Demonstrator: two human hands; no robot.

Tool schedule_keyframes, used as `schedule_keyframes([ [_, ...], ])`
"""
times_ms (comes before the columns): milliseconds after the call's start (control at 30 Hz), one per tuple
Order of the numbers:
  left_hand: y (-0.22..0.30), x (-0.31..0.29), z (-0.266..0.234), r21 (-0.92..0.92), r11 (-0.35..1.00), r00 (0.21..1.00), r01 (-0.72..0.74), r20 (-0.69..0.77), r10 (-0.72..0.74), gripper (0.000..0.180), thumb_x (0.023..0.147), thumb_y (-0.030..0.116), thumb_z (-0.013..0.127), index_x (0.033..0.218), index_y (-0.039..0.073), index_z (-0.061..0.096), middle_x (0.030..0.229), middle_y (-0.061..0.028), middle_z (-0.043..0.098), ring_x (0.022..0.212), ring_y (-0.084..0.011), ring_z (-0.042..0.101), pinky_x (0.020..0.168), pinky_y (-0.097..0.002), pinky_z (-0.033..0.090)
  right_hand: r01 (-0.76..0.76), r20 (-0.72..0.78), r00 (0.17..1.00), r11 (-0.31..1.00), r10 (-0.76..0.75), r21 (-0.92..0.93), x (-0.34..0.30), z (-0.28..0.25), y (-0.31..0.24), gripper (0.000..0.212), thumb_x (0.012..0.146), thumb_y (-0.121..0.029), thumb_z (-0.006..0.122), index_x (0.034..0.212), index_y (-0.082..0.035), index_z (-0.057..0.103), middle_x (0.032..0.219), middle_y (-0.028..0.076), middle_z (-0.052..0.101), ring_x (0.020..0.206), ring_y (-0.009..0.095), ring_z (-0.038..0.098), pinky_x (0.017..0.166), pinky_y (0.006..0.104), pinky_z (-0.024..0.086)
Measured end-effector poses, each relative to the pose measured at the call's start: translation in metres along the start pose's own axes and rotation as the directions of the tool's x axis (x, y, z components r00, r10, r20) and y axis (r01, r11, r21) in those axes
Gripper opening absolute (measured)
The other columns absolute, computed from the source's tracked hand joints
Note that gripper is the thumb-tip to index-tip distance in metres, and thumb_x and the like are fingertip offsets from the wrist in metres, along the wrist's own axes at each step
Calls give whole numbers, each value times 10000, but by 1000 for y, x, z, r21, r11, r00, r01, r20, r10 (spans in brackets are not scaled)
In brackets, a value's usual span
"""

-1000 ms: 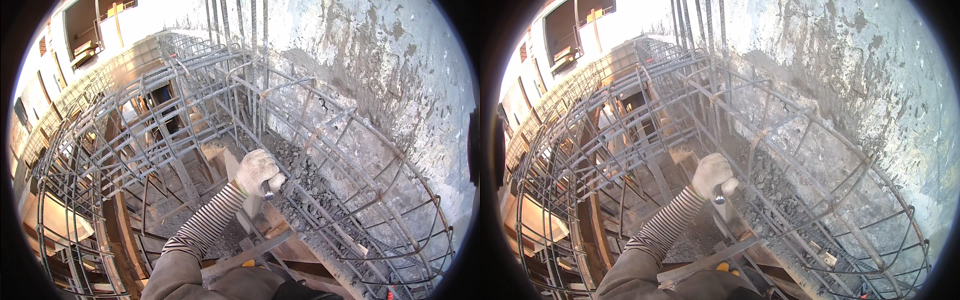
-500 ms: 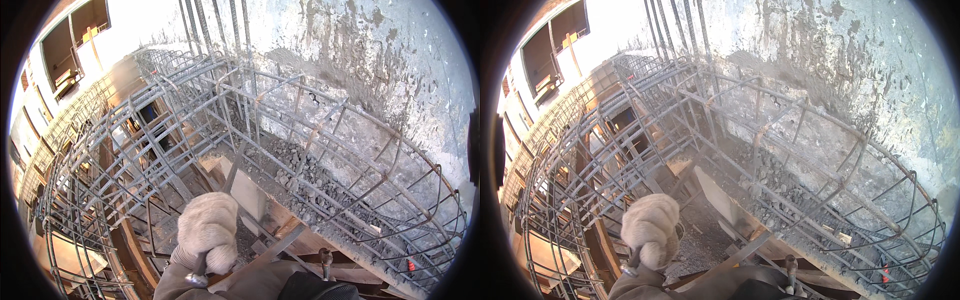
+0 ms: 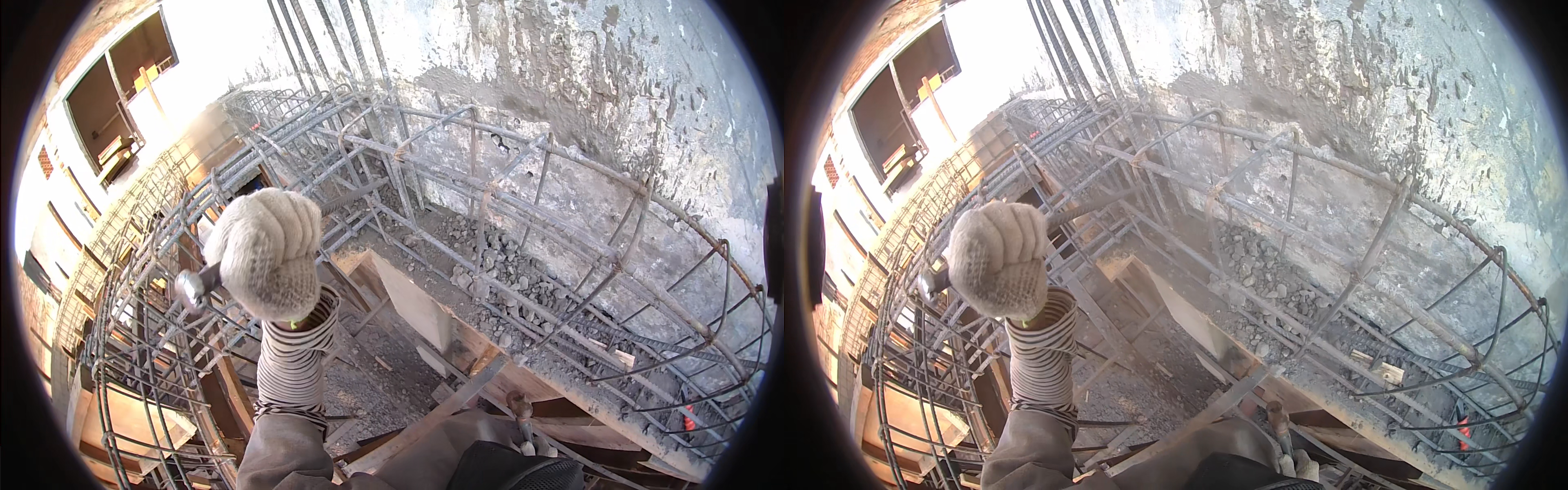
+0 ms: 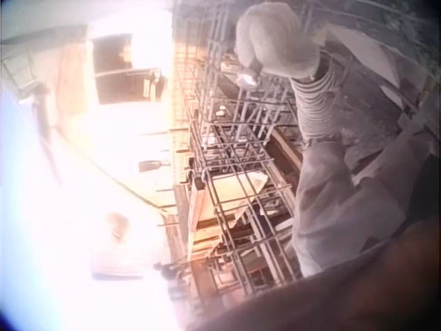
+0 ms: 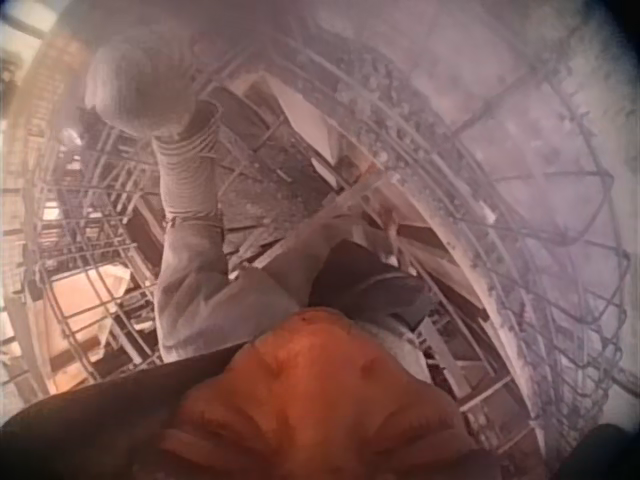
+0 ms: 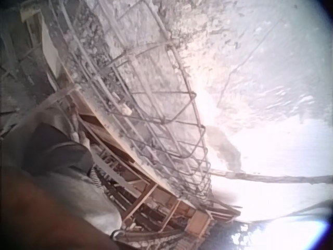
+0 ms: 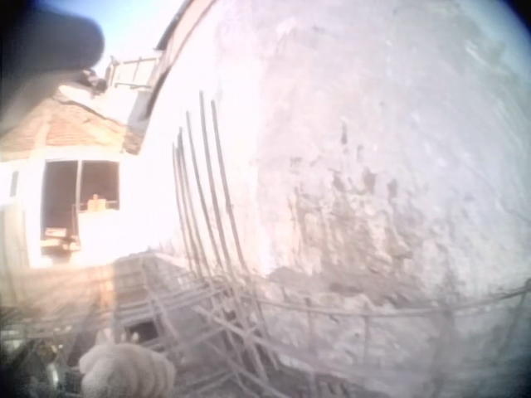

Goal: The person uses a hammer to strike a metal rebar peg into a concrete and steel structure.

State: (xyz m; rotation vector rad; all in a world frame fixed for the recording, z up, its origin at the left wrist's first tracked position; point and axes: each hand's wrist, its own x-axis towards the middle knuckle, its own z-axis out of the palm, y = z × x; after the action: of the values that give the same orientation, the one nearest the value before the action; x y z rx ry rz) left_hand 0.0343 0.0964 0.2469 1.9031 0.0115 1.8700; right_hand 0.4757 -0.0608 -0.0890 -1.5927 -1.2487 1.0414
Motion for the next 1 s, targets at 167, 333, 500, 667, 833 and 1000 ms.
schedule_keyframes([
  [167,-84,-26,-41,161,967,879,196,-465,-101,233,953,205,664,834,8,623,705,-17,568,550,-112,474,501,-253,360,89,-70,994,996,-87,22,-3,-6,10,633,934,-642,675,864,-14,630,625,18,602,579,135,593,550,263,451],
  [333,-121,-28,-85,614,713,933,339,-319,-168,133,923,114,679,871,-4,644,730,-48,556,622,-132,514,564,-288,421,196,-2,980,973,-197,122,5,-26,-24,577,944,-573,679,1023,-7,598,664,22,616,602,124,598,555,261,463],
  [500,-119,12,-55,365,813,864,454,-405,-300,239,980,135,616,781,3,619,659,47,511,616,-46,423,550,-243,318,135,225,950,935,-215,327,18,-38,-100,601,947,-508,688,1216,14,562,704,46,632,596,116,591,527,266,467],
  [667,-116,15,-52,480,752,881,452,-374,-291,286,1001,209,622,791,15,635,671,63,519,642,-40,432,568,-250,344,314,203,895,884,-397,346,40,-10,-149,677,986,-638,575,1001,36,640,691,75,646,515,149,579,468,291,424],
  [833,-102,25,-61,965,231,991,124,-108,-81,340,991,354,632,906,33,701,834,-112,677,781,-286,658,747,-406,511,566,-150,789,610,-596,555,66,21,-203,552,997,-551,642,1069,-10,555,659,50,554,497,154,525,436,302,429],
  [1000,-95,31,-53,859,362,910,363,-242,-337,331,970,365,640,1046,52,713,1038,-201,705,1010,-381,680,910,-443,527,603,-32,279,149,-960,784,66,15,-380,392,1035,-444,628,1049,-62,541,745,40,591,574,145,602,553,314,555],
])
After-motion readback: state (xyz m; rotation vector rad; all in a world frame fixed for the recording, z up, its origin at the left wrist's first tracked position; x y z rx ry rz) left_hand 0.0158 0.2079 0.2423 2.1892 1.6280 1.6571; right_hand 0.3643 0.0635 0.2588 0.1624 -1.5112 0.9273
